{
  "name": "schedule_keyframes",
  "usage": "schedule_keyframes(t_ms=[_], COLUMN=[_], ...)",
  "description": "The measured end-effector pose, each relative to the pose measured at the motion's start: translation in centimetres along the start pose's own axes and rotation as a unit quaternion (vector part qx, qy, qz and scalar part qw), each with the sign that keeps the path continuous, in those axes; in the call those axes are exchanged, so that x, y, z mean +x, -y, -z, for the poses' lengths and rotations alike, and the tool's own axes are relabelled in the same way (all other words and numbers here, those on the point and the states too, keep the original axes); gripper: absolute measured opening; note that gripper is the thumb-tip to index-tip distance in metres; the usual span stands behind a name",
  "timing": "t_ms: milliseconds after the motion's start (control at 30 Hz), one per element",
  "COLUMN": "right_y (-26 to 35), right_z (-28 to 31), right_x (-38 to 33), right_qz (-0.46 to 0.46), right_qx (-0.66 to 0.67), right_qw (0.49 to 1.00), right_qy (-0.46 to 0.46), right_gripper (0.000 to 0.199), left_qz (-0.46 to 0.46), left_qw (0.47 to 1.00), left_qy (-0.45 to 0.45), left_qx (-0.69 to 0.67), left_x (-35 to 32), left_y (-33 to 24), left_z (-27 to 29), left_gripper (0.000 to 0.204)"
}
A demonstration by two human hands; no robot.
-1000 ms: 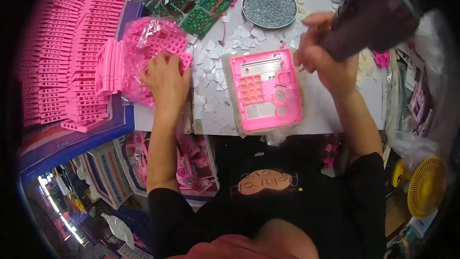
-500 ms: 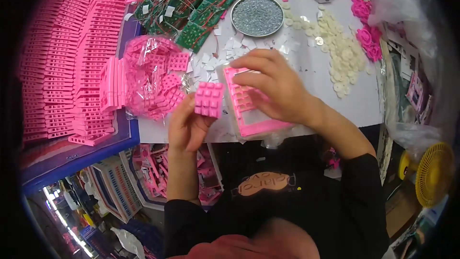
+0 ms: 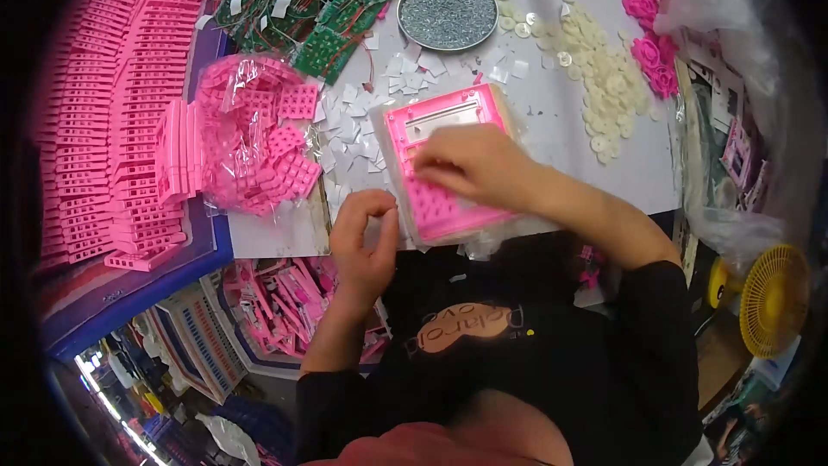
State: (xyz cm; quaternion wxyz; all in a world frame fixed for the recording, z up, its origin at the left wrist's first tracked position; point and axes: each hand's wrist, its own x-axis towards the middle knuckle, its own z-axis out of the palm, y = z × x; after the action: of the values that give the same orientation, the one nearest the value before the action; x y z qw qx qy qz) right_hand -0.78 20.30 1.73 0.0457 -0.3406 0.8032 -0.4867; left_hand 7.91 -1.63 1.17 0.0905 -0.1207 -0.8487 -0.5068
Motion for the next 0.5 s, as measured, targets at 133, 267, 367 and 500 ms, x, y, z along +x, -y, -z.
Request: schedule_keyframes(t_ms=[133, 267, 367, 500], right_y=[-2.8, -3.2, -1.2, 1.4], right_z=[-0.7, -0.5, 0.9, 2.4], right_x=[1.8, 1.9, 1.5, -0.6], right_qz=[0.062, 0.061, 0.063, 0.101], right_qx=[-0.083, -0.136, -0.195, -0.287], right_qw=[0.995, 0.989, 0.979, 0.95], right_qy=[-0.004, 0.004, -0.006, 0.069], right_gripper=[0.014, 0.019, 0.03, 0.067], left_qz=[-0.1, -0.158, -0.166, -0.147], left_qw=[0.989, 0.974, 0.974, 0.975], left_qy=[-0.006, 0.042, 0.033, -0.032], left_qx=[0.113, 0.156, 0.154, 0.162], left_x=[1.8, 2.3, 2.5, 4.0], left_y=[0.7, 1.4, 1.4, 0.5], left_z=[-1.2, -1.5, -0.7, 2.9], left_gripper=[0.024, 0.029, 0.028, 0.021])
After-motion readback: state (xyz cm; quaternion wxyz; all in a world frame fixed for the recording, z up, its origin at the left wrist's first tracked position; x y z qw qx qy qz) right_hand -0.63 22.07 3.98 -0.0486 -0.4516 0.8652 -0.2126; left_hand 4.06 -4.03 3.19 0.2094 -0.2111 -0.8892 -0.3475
